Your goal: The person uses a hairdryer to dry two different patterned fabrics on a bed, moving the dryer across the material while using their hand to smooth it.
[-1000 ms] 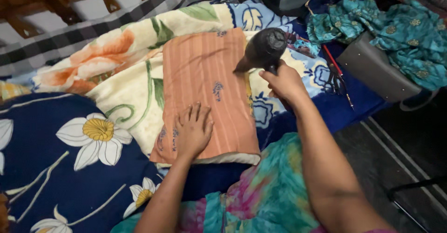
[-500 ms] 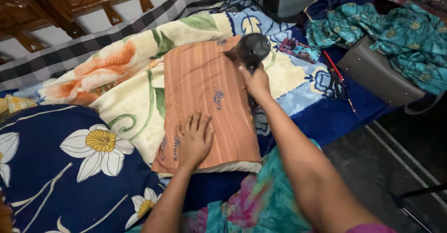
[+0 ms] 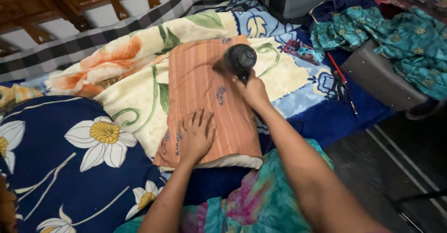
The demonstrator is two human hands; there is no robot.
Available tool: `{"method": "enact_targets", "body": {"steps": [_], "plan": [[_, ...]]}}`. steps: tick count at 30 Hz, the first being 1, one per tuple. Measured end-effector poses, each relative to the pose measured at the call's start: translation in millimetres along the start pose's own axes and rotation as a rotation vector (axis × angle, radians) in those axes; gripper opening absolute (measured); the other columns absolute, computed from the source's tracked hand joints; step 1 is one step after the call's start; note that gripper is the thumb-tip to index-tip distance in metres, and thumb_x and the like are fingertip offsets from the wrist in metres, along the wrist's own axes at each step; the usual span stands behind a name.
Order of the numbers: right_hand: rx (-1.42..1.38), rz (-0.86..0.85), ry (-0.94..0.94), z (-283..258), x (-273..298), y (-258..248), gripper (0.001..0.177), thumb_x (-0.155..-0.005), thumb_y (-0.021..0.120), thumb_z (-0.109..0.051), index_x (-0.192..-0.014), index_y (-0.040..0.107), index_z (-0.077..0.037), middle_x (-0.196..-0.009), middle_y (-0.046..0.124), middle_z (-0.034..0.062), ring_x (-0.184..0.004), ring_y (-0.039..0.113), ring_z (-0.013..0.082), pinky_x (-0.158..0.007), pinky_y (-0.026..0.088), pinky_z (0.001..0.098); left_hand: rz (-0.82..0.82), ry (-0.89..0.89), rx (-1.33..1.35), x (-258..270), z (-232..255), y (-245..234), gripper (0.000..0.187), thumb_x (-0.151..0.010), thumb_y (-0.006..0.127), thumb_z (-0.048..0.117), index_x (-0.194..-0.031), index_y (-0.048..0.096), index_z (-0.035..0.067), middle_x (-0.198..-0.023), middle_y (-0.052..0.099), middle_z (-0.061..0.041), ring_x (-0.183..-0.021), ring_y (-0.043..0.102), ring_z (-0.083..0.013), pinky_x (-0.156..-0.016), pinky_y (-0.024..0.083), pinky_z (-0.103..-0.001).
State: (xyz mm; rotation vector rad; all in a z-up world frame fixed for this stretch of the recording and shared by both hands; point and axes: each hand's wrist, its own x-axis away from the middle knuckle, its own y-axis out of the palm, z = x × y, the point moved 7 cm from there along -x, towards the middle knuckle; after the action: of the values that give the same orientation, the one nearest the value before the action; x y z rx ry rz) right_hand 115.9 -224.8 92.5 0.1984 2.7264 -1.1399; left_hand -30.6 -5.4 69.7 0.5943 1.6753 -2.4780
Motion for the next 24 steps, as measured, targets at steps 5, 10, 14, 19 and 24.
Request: {"method": "enact_targets", "body": {"steps": [5, 10, 14, 19, 24], "plan": [[-0.09, -0.03, -0.109, -13, -4, 19, 0.073, -0.087, 0.069, -0.048, -0.133, 0.046, 0.004, -0.095, 0.071, 0.0312, -0.091, 0.069, 0.0494, -0.078, 0.054, 0.0521, -0.015, 0.01, 0.006, 3, -4, 3, 0.051, -0.096, 0.056, 0.039, -0.143, 0.056, 0.02, -0.155, 0.046, -0.013, -0.145, 0.037, -0.0348, -0.114, 0.02, -0.067], [0.017, -0.083, -0.06, -59, 24, -9, 0.063, -0.091, 0.074, -0.05, -0.127, 0.054, -0.002, -0.095, 0.071, 0.0288, -0.091, 0.069, 0.0475, -0.078, 0.054, 0.0512, 0.089, -0.178, -0.16, -3, -32, 10, 0.057, -0.092, 0.059, 0.044, -0.142, 0.055, 0.019, -0.153, 0.047, -0.012, -0.14, 0.041, -0.0369, -0.112, 0.023, -0.066], [-0.098, -0.248, -0.122, -90, 61, -36, 0.054, -0.08, 0.073, -0.036, -0.124, 0.062, -0.007, -0.086, 0.074, 0.0196, -0.075, 0.074, 0.0346, -0.072, 0.057, 0.0439, 0.055, -0.501, -0.011, -4, -90, 22, 0.066, -0.087, 0.063, 0.045, -0.146, 0.052, 0.015, -0.155, 0.044, -0.015, -0.137, 0.043, -0.0354, -0.102, 0.033, -0.064], [-0.013, -0.463, -0.123, -86, 63, -26, 0.044, -0.082, 0.076, -0.036, -0.114, 0.068, -0.006, -0.079, 0.074, 0.0142, -0.067, 0.074, 0.0233, -0.067, 0.057, 0.0383, 0.106, -0.601, 0.098, 6, -106, 39, 0.064, -0.092, 0.065, 0.044, -0.146, 0.053, 0.012, -0.15, 0.054, -0.01, -0.133, 0.051, -0.0354, -0.108, 0.04, -0.057], [-0.279, -0.433, 0.01, -61, 36, -1, 0.042, -0.085, 0.067, -0.022, -0.122, 0.063, -0.003, -0.074, 0.069, 0.0089, -0.053, 0.066, 0.0191, -0.051, 0.056, 0.0347, 0.079, -0.589, 0.015, 5, -104, 42, 0.063, -0.092, 0.065, 0.044, -0.146, 0.053, 0.014, -0.154, 0.051, -0.01, -0.134, 0.05, -0.0346, -0.105, 0.04, -0.057]]}}
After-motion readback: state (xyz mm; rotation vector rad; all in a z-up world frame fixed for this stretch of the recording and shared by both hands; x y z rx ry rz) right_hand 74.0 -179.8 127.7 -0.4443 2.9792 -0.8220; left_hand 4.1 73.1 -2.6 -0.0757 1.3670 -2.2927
